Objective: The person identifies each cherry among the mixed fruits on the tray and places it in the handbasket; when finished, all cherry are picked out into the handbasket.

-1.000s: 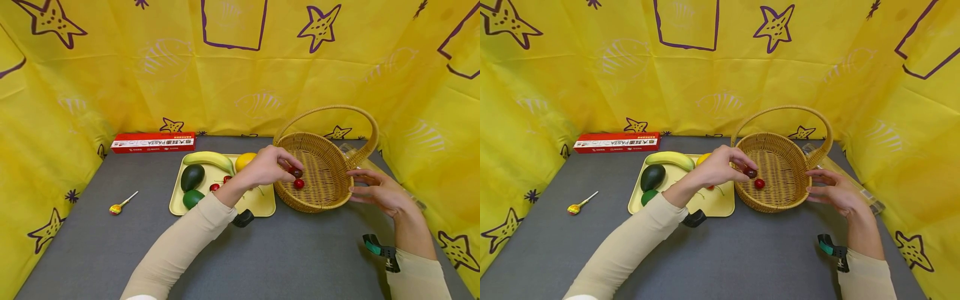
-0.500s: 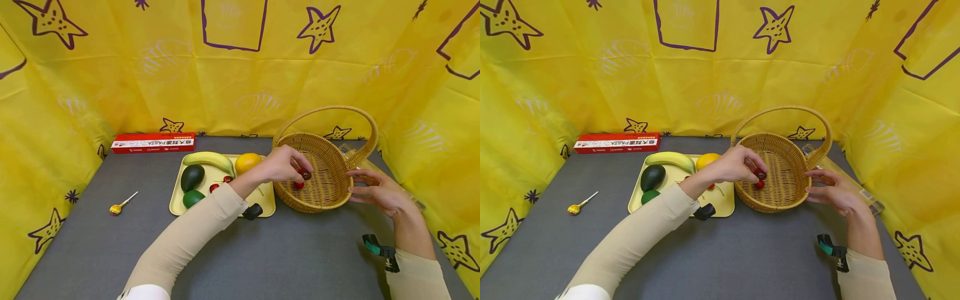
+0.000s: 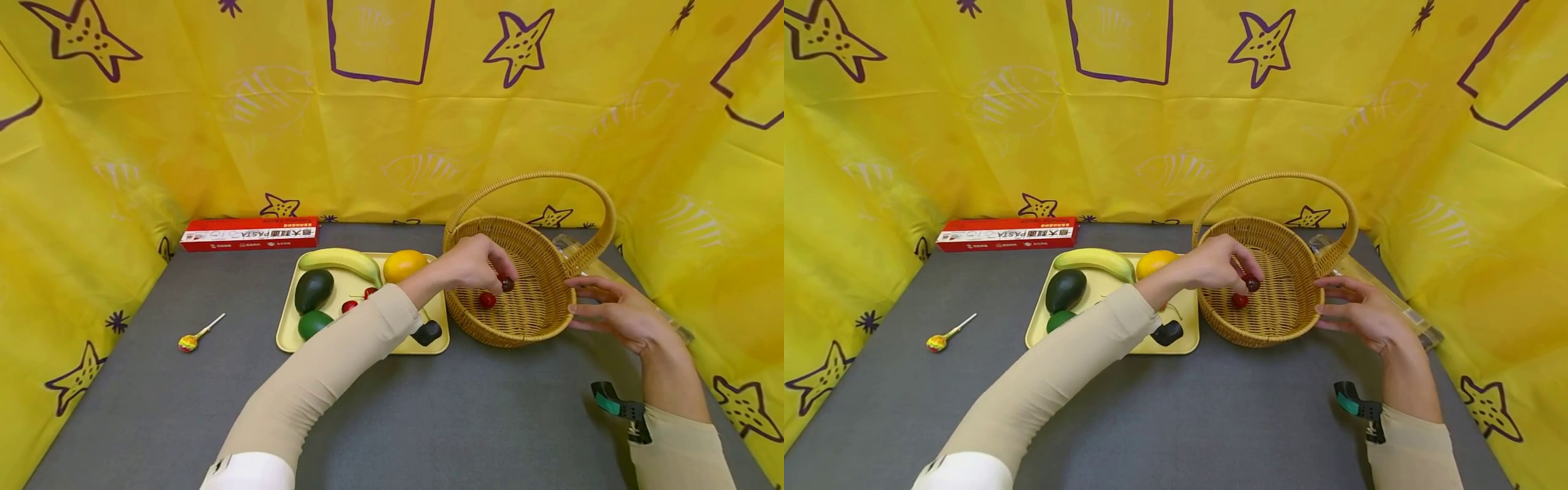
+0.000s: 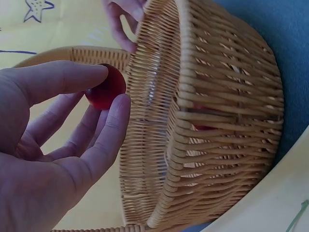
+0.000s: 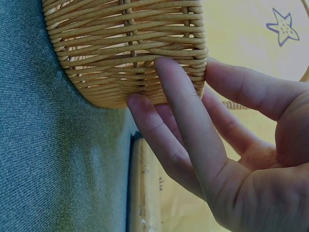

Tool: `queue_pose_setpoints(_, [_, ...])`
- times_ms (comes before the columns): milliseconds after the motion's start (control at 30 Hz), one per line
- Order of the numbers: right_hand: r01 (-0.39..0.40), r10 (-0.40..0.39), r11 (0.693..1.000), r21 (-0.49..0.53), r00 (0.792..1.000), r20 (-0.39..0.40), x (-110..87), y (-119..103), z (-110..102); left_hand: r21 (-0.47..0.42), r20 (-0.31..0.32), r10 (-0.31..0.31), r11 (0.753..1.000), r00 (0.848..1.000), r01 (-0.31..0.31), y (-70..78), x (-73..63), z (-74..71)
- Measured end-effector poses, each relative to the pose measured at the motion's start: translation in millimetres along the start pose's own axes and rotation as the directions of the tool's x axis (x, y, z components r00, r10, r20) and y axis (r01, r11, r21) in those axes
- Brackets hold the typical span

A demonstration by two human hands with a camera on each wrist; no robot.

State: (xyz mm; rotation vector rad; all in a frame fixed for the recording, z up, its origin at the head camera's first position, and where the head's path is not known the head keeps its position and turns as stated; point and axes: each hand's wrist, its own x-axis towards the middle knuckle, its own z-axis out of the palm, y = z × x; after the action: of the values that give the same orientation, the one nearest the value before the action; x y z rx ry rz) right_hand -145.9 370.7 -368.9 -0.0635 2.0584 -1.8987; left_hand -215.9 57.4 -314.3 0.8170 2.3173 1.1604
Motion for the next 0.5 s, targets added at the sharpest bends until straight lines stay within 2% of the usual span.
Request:
queue_pose_setpoints(267, [-0.009,0.009,1.0,-0.007,1.0,-0.003,-0.3,0,-1,-0.008,0.051,-0.055,0.998,0.997,0.055,-2.6,15.7,0.5])
queue_pose_setpoints(500, [-0.014,0.014,1.0,-0.02,1.0,-0.007,0.0,1,-2,-0.074,0.158,-0.065,0.994,0.985,0.077,-3.4,23.3,3.7])
